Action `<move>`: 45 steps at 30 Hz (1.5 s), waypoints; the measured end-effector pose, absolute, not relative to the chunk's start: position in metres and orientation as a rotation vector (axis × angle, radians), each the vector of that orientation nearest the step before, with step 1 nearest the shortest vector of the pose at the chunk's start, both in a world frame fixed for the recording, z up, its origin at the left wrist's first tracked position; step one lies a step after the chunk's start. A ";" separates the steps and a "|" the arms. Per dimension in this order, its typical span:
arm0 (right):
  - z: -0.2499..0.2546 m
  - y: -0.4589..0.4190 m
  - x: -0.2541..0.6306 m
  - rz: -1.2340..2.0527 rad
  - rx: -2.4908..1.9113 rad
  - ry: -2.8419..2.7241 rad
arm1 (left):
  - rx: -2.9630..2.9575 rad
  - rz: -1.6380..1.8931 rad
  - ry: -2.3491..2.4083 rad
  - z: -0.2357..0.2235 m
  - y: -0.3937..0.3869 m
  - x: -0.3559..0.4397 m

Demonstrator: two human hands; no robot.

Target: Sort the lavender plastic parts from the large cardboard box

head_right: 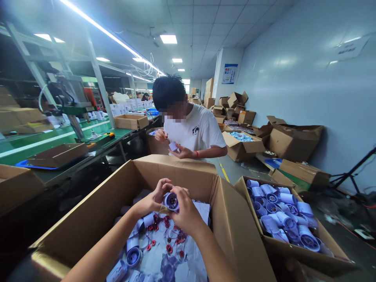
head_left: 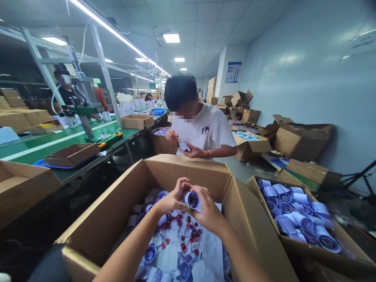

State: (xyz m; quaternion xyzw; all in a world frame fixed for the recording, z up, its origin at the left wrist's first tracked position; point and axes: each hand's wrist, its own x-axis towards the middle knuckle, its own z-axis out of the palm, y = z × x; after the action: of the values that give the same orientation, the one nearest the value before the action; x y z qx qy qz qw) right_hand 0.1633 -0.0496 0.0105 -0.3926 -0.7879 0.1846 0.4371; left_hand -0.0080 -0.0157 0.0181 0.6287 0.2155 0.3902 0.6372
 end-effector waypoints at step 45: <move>-0.004 -0.056 0.148 -0.169 -1.253 -2.009 | 0.927 1.118 0.805 0.006 -0.029 0.035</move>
State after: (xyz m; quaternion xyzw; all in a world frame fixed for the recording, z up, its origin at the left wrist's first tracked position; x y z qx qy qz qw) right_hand 0.1481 -0.0560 -0.0041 -0.4893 -0.7848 -0.0659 0.3746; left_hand 0.0353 -0.0287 0.0057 0.4122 0.3577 0.4968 0.6748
